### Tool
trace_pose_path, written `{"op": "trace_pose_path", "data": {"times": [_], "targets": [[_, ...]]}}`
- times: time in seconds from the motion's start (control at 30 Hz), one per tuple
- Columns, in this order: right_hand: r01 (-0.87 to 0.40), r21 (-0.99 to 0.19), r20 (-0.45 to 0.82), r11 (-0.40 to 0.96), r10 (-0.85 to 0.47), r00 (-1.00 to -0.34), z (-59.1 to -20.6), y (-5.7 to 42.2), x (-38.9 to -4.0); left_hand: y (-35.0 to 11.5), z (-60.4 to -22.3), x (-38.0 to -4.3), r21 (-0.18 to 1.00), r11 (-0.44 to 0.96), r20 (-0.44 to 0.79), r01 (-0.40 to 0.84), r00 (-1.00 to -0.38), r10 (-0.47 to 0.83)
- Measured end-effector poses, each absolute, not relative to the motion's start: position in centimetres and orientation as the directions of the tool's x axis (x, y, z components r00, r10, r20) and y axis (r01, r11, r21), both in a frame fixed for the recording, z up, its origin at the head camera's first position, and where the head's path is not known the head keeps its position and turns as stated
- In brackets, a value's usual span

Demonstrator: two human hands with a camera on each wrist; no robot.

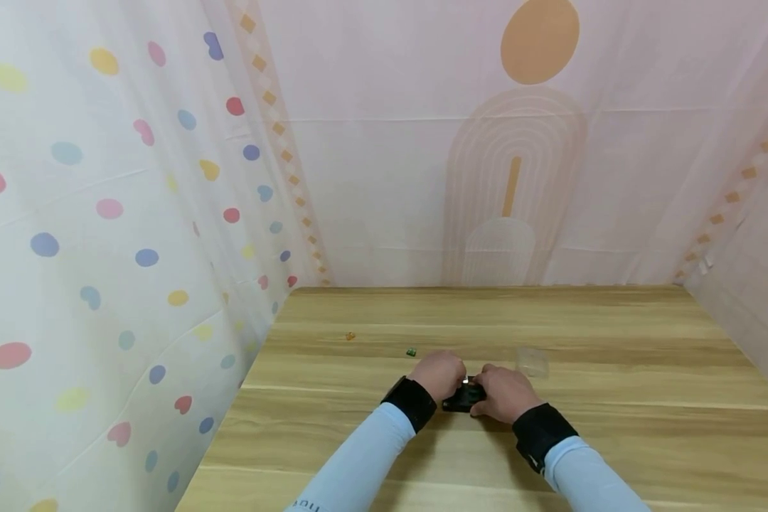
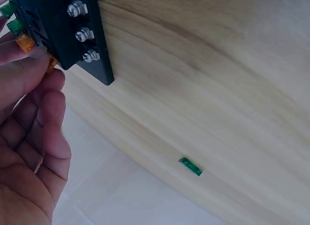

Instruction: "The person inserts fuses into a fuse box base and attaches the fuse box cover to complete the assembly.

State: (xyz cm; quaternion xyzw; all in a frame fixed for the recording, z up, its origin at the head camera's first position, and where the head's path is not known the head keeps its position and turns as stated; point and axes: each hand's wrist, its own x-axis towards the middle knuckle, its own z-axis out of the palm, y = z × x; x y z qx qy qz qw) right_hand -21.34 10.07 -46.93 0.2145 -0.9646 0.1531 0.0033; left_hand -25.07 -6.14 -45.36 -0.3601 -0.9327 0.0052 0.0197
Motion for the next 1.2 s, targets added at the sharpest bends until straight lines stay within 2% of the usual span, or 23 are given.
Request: {"op": "trace_pose_path", "data": {"times": [0.33, 0.6, 0.9, 1.2], "targets": [[-0.421, -0.299, 0.085, 0.856, -0.416, -0.905, -47.0, 10.0, -21.3, -5.7, -45.5, -25.0, -0.126, 0.729, 0.008, 0.673, -0.734, 0.679], [-0.408, -0.294, 0.077, 0.864, -0.404, -0.911, -47.3, 10.0, -21.4, -6.2, -46.3, -25.5, -0.026, 0.732, 0.015, 0.681, -0.732, 0.681], [-0.414, -0.298, 0.08, 0.86, -0.41, -0.909, -47.5, 10.0, -21.4, -6.3, -45.9, -24.9, -0.041, 0.736, 0.032, 0.676, -0.735, 0.677], [-0.405, -0.282, 0.07, 0.87, -0.402, -0.913, -47.4, 10.0, -21.6, -5.8, -45.9, -24.7, -0.151, 0.719, 0.02, 0.679, -0.725, 0.689]]}}
